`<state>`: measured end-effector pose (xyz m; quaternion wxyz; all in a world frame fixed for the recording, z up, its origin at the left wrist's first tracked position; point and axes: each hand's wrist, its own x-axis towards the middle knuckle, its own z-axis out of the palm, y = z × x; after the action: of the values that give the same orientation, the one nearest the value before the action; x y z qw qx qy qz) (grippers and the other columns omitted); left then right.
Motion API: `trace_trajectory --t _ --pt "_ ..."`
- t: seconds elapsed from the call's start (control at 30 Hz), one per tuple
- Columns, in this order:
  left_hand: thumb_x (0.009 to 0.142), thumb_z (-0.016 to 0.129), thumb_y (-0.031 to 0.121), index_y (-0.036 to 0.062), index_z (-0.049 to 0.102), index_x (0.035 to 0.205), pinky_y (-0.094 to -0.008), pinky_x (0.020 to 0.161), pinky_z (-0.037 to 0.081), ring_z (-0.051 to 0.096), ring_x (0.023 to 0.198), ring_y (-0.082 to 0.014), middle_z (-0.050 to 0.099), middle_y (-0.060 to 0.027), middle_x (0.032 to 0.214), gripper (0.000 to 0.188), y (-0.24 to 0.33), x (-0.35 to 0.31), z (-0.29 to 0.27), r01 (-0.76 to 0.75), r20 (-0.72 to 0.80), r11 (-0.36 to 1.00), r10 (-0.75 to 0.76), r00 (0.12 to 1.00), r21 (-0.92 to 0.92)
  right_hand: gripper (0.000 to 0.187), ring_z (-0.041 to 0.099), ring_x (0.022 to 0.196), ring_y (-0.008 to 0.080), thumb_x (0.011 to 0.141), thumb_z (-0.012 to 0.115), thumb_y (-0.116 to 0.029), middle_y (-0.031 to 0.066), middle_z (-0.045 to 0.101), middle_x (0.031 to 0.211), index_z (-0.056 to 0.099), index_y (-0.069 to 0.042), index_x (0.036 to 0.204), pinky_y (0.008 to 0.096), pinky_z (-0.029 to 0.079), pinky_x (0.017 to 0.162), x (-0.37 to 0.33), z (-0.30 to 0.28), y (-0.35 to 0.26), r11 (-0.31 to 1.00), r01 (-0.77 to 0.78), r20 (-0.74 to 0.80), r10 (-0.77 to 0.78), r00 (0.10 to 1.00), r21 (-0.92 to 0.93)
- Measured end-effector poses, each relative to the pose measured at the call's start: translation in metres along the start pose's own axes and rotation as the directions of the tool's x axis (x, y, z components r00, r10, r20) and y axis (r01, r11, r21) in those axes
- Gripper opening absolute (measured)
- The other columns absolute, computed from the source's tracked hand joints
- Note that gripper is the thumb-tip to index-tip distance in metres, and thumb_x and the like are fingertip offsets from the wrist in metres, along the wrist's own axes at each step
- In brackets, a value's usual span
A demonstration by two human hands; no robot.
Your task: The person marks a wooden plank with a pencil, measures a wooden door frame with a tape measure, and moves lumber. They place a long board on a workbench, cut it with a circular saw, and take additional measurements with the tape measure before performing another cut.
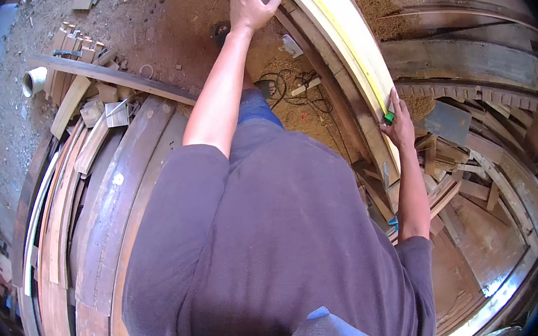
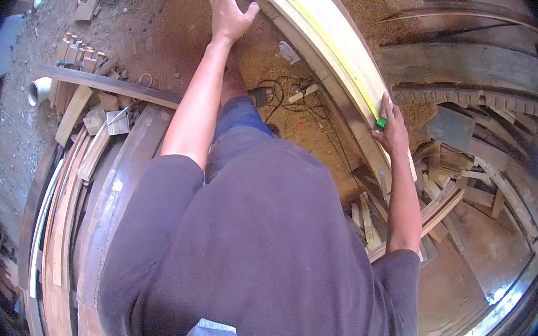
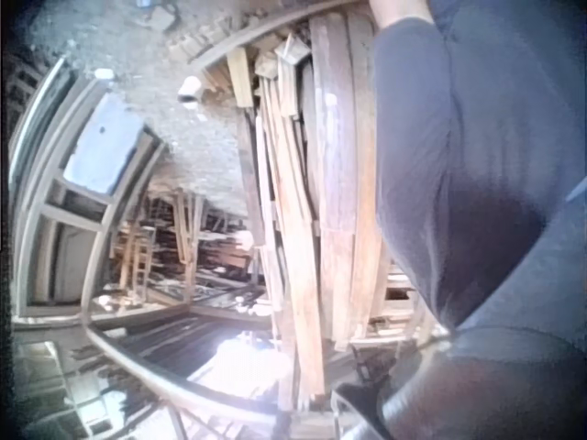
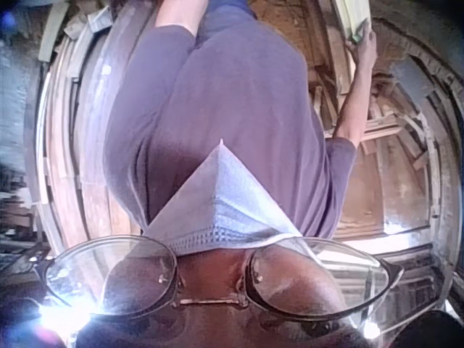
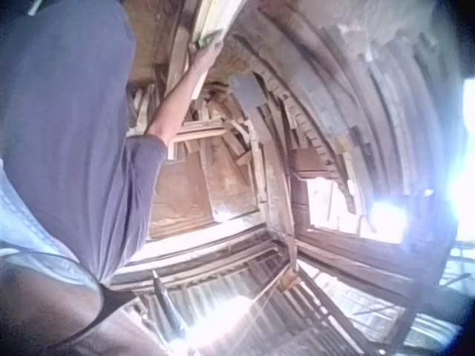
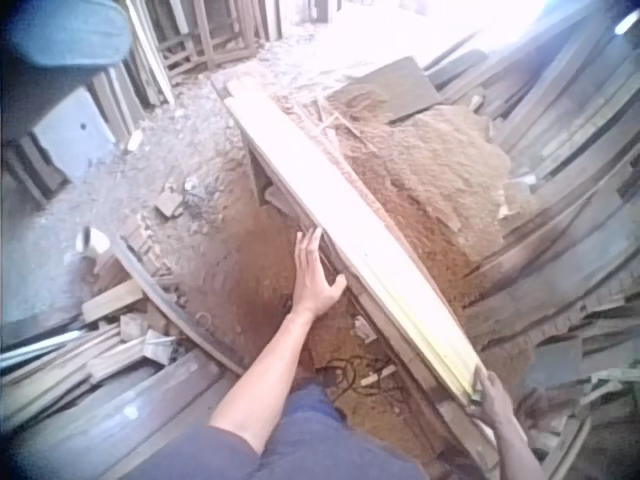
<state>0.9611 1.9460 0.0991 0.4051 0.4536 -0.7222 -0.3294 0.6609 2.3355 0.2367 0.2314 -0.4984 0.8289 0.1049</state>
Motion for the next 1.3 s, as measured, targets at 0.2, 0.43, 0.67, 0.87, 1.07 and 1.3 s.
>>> trace_trajectory --t 0.2,0.43,0.67,0.87,1.07,1.3 --pt "0.078 0.065 0.009 0.0123 0.047 0.151 -0.0565 0.127 0.020 0.013 0.153 -0.0519 0.025 -0.0219 0.164 0.075 0.016 0.028 -0.020 -0.169 0.120 0.966 0.148 0.982 0.194 0.122 0.060 0.118 0.0447 0.069 0.088 -0.012 0.0229 0.053 0.141 0.017 -0.031 0.166 0.0483 0.053 0.098 0.001 0.035 0.009 0.998 0.014 -0.089 -0.009 0.996 0.065" --pt "0.083 0.072 0.028 0.0121 0.059 0.144 -0.0617 0.125 0.018 0.019 0.153 -0.0469 0.039 -0.0226 0.157 0.064 0.014 0.058 -0.039 -0.414 0.354 0.754 0.255 0.900 0.509 0.113 0.053 0.134 0.0413 0.075 0.089 -0.025 0.0196 0.046 0.152 0.022 -0.032 0.165 0.0487 0.051 0.105 -0.005 0.025 0.012 0.997 -0.047 -0.035 0.049 0.998 0.060" --pt "0.093 0.068 0.047 0.0251 0.074 0.123 -0.0599 0.125 0.017 0.031 0.149 -0.0417 0.052 -0.0081 0.151 0.038 0.038 0.076 -0.022 -0.474 0.404 0.666 0.271 0.874 0.577 0.059 0.048 0.137 0.0414 0.097 0.063 -0.037 0.0206 0.047 0.151 0.047 -0.016 0.150 0.0492 0.045 0.111 -0.015 0.048 0.033 0.993 0.011 -0.299 0.024 0.954 0.114" --pt "0.093 0.071 0.044 0.0207 0.061 0.141 -0.0567 0.124 0.023 0.029 0.152 -0.0400 0.044 -0.0175 0.157 0.054 0.104 0.024 0.064 -0.705 0.751 0.695 0.391 0.533 0.139 0.054 0.058 0.123 0.0419 0.094 0.067 -0.031 0.0210 0.054 0.142 0.053 -0.011 0.142 0.0486 0.050 0.102 -0.023 0.045 0.020 0.965 -0.139 -0.322 0.207 0.924 0.221" --pt "0.102 0.050 0.055 0.0364 0.032 0.162 -0.0613 0.127 0.005 0.016 0.159 -0.0367 0.023 -0.0128 0.171 0.065 0.163 -0.061 0.128 -0.859 0.870 0.510 0.401 0.286 0.047 0.057 0.062 0.118 0.0421 0.093 0.072 -0.039 0.0223 0.063 0.129 0.058 -0.007 0.137 0.0482 0.050 0.099 -0.035 0.050 0.009 0.908 -0.224 -0.435 0.372 0.820 0.354" --pt "0.083 0.070 0.067 0.0349 0.037 0.160 -0.0686 0.121 0.017 0.040 0.146 -0.0377 0.048 -0.0126 0.154 0.090 0.162 -0.057 0.163 -0.856 0.904 0.516 0.373 0.210 -0.014 0.066 0.061 0.121 0.0393 0.088 0.080 -0.042 0.0219 0.065 0.130 0.060 -0.002 0.137 0.0461 0.048 0.104 -0.036 0.054 -0.001 0.848 -0.306 -0.510 0.510 0.693 0.433"
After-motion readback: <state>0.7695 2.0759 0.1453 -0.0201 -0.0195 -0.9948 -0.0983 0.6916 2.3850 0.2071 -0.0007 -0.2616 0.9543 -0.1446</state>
